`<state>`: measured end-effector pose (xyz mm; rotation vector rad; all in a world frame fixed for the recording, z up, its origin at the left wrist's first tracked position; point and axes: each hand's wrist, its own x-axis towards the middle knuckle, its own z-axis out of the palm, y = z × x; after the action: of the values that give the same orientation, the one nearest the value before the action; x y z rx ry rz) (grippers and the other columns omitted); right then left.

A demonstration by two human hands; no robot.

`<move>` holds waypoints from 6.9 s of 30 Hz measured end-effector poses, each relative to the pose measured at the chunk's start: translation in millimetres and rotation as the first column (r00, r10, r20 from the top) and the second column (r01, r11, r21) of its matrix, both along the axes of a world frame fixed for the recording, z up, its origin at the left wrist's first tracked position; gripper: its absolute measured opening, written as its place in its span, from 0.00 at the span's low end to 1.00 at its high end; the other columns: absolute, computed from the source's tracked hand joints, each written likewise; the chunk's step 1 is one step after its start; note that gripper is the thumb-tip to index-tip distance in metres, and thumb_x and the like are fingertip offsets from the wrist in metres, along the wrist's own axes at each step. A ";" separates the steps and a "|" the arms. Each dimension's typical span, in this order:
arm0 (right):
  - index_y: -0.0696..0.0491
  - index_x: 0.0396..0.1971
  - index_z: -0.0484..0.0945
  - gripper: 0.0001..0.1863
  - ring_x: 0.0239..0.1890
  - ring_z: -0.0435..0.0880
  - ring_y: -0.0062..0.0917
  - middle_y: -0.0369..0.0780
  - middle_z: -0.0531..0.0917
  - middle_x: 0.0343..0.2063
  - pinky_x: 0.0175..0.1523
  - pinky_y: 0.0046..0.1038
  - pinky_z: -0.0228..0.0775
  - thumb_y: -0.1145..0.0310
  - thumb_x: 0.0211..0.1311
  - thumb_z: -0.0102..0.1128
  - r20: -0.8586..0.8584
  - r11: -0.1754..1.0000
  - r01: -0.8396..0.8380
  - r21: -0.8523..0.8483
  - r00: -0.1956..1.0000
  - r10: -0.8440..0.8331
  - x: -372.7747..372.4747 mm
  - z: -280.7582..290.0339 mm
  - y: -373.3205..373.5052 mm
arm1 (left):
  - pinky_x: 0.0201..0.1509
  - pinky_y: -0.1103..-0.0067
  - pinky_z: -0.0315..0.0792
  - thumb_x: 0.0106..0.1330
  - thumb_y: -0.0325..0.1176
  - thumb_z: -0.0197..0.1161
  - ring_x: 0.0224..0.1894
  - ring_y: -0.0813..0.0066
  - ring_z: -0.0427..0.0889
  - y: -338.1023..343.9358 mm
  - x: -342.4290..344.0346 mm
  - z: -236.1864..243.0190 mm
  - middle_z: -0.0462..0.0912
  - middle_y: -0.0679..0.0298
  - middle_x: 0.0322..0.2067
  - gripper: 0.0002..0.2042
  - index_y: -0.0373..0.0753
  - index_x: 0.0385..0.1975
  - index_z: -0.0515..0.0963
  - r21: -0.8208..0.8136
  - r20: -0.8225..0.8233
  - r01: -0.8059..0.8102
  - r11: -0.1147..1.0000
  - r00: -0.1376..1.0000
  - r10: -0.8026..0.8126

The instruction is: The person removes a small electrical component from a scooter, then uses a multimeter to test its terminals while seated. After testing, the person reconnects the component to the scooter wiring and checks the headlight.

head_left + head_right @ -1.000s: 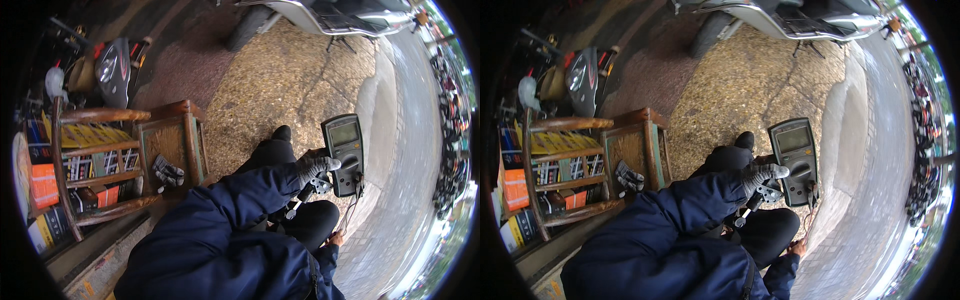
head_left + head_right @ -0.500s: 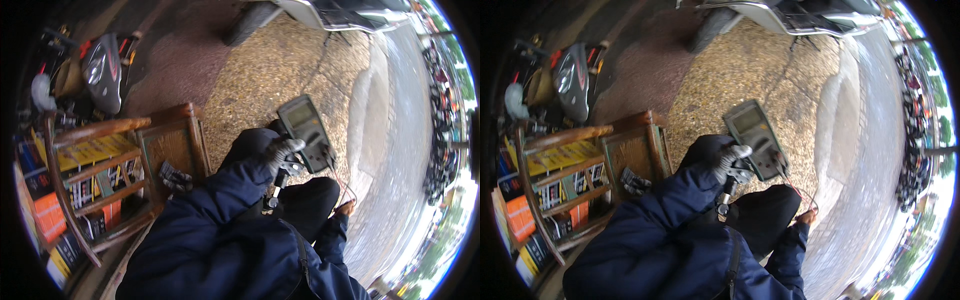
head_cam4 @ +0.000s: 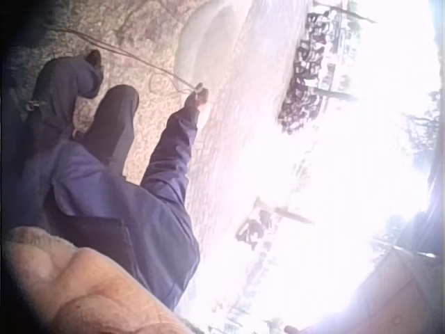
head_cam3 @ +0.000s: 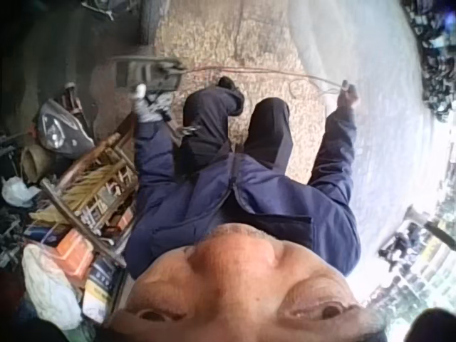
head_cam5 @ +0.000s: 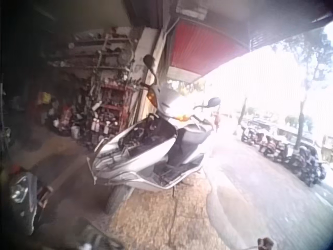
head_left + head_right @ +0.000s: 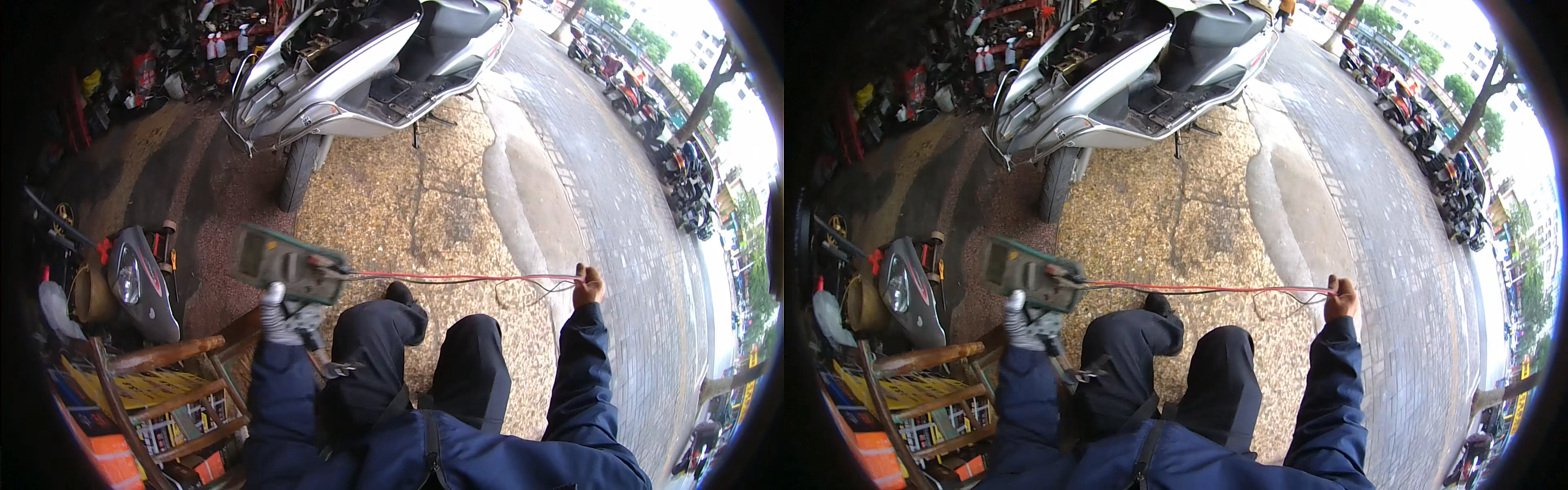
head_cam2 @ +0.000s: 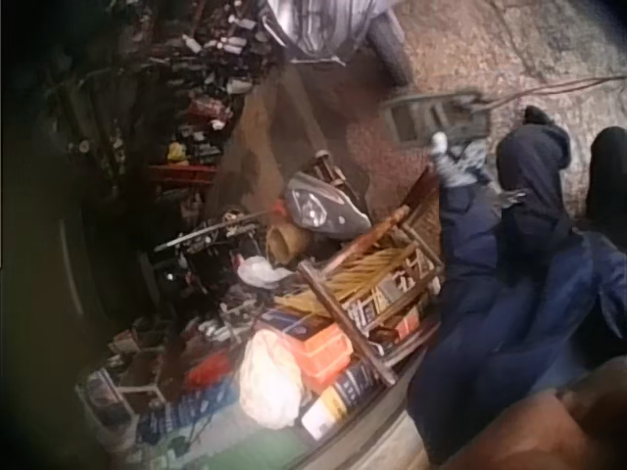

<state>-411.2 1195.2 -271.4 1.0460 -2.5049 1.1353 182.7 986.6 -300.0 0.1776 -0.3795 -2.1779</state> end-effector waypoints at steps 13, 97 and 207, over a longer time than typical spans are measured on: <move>0.53 0.17 0.72 0.22 0.22 0.61 0.13 0.29 0.67 0.14 0.27 0.24 0.54 0.54 0.66 0.60 0.206 0.971 -0.237 0.033 0.952 0.225 -66.3 -76.1 -26.6 | 0.17 0.70 0.69 0.59 0.46 0.66 0.14 0.66 0.71 99.6 165.1 -86.7 0.78 0.59 0.26 0.18 0.40 0.41 0.74 0.218 0.637 -0.646 0.732 0.662 0.395; 0.57 0.23 0.75 0.19 0.17 0.67 0.12 0.31 0.73 0.15 0.23 0.17 0.56 0.58 0.69 0.58 0.397 0.627 -0.721 -0.297 0.503 0.767 195.8 0.1 -75.2 | 0.27 0.62 0.72 0.55 0.59 0.69 0.23 0.62 0.71 30.4 234.4 -209.8 0.75 0.59 0.27 0.26 0.42 0.40 0.77 0.270 0.963 -0.627 0.731 0.174 -0.206; 0.60 0.33 0.80 0.09 0.22 0.75 0.14 0.33 0.79 0.21 0.27 0.19 0.67 0.68 0.65 0.62 0.895 0.609 -0.692 -0.387 -0.123 0.429 311.0 -118.0 -76.8 | 0.12 0.69 0.61 0.64 0.60 0.57 0.09 0.68 0.59 -12.5 -155.8 -60.0 0.65 0.67 0.13 0.26 0.46 0.16 0.61 0.516 0.565 -0.547 0.659 0.796 0.219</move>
<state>-100.2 1118.5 -389.4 2.2438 -3.0650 2.5552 26.8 974.2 -360.0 1.0984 0.2036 -1.7096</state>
